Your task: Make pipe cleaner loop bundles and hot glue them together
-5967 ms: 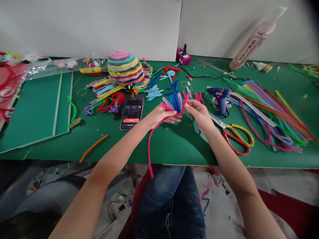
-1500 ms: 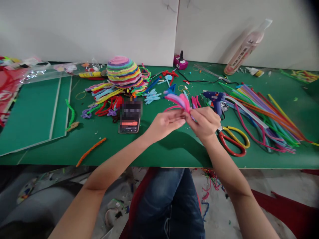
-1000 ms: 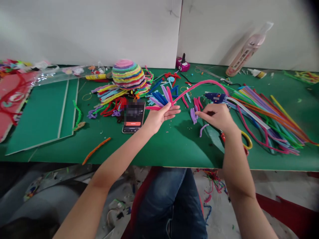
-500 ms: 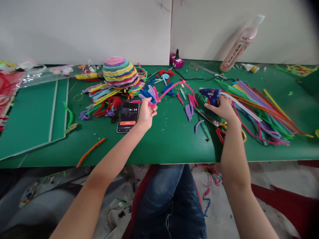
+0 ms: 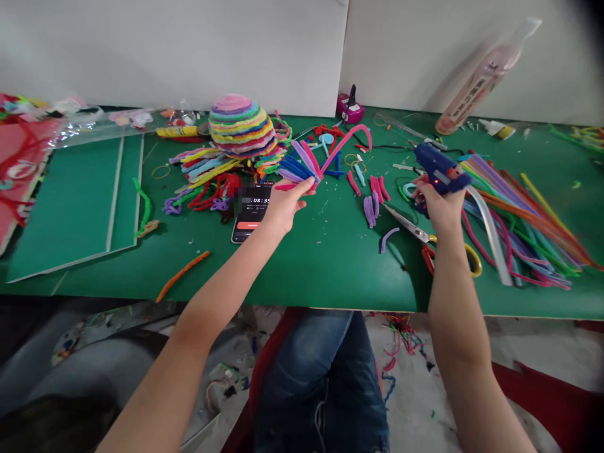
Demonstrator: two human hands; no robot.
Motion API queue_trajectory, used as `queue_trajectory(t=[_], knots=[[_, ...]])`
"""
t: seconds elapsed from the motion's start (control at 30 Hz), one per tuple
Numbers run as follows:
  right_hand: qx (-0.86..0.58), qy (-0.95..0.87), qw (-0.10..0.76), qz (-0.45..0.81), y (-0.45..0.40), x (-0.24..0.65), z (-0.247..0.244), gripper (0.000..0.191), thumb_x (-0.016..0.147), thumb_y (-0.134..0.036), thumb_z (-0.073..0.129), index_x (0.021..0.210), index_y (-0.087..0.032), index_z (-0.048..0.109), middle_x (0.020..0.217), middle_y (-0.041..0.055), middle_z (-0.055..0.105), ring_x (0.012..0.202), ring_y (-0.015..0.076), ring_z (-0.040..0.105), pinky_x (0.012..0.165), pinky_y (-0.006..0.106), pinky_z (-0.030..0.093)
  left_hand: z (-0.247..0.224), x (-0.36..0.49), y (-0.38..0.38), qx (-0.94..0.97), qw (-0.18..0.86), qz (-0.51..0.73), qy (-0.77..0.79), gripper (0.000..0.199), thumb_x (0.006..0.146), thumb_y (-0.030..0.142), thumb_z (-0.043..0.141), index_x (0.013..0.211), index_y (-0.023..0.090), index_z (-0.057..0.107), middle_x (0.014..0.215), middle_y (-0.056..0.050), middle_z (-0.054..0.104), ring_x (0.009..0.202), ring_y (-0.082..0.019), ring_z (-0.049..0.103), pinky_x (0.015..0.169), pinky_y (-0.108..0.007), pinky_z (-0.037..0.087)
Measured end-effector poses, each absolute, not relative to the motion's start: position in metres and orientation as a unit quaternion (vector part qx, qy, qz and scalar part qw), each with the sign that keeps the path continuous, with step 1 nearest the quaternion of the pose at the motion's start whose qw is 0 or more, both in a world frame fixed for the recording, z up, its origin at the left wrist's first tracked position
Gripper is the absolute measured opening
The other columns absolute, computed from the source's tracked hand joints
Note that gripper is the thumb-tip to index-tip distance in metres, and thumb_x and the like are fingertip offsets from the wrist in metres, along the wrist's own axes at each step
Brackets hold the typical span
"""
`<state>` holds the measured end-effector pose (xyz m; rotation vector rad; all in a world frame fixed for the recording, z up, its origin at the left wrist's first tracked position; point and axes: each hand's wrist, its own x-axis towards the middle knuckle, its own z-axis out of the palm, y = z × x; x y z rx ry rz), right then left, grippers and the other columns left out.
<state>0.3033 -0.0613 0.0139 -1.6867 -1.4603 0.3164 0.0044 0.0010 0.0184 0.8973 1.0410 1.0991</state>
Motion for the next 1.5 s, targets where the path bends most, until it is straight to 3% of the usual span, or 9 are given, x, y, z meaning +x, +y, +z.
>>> queue_trajectory(t=[0.1,0.2,0.37,0.6,0.83,1.17,1.5], knots=[[-0.66,-0.507,0.518,0.197,-0.068,0.275,0.022,0.03,0.075,-0.05,0.065,0.072,-0.021,0.057,0.057,0.0006,0.052,0.046,0.011,0.045,0.047,0.03,0.039,0.02,0.003,0.0,0.398,0.643,0.48,0.445,0.025,0.063,0.035,0.08,0.075,0.019,0.065,0.077,0.0,0.07,0.076,-0.011,0.065,0.053,-0.019,0.039],[-0.63,-0.553,0.485,0.248,-0.074,0.243,0.025,0.031,0.069,-0.049,0.071,0.067,-0.021,0.06,0.056,-0.0001,0.054,0.048,0.0124,0.046,0.048,0.032,0.041,0.023,0.003,-0.002,0.403,0.665,0.463,0.426,0.024,0.064,0.032,0.08,0.076,0.017,0.066,0.076,-0.001,0.07,0.076,-0.011,0.066,0.057,-0.019,0.044],[-0.616,-0.601,0.461,0.218,-0.078,0.212,0.022,0.031,0.065,-0.045,0.073,0.06,-0.024,0.051,0.056,0.0004,0.054,0.053,0.0154,0.048,0.052,0.034,0.045,0.026,0.003,-0.004,0.409,0.69,0.442,0.402,0.019,0.067,0.027,0.076,0.079,0.015,0.068,0.079,-0.002,0.071,0.077,-0.013,0.069,0.063,-0.021,0.049],[-0.622,-0.603,0.46,0.196,-0.077,0.213,0.015,0.026,0.069,-0.038,0.07,0.061,-0.024,0.05,0.06,0.0006,0.053,0.057,0.0168,0.052,0.059,0.037,0.049,0.029,0.004,-0.006,0.431,0.681,0.42,0.416,0.015,0.071,0.024,0.074,0.077,0.013,0.066,0.077,-0.003,0.07,0.077,-0.014,0.069,0.064,-0.022,0.049],[-0.605,-0.606,0.463,0.229,-0.078,0.208,0.022,0.021,0.065,-0.03,0.071,0.059,-0.023,0.052,0.054,-0.0015,0.053,0.049,0.0133,0.048,0.048,0.031,0.043,0.03,0.005,-0.009,0.437,0.686,0.418,0.404,0.012,0.071,0.022,0.073,0.073,0.012,0.066,0.073,-0.002,0.068,0.074,-0.012,0.068,0.061,-0.02,0.048],[-0.622,-0.596,0.455,0.226,-0.081,0.206,0.026,0.024,0.064,-0.028,0.069,0.056,-0.023,0.047,0.053,-0.0016,0.049,0.049,0.0119,0.044,0.048,0.03,0.039,0.03,0.004,-0.009,0.445,0.681,0.418,0.404,0.011,0.071,0.021,0.072,0.076,0.013,0.066,0.074,-0.002,0.069,0.074,-0.011,0.068,0.059,-0.018,0.047],[-0.636,-0.58,0.456,0.225,-0.081,0.206,0.026,0.017,0.063,-0.024,0.069,0.059,-0.021,0.052,0.056,-0.001,0.052,0.051,0.0119,0.045,0.05,0.03,0.042,0.031,0.005,-0.009,0.44,0.677,0.422,0.413,0.011,0.07,0.021,0.073,0.074,0.013,0.067,0.073,-0.002,0.069,0.073,-0.012,0.067,0.06,-0.02,0.049]])
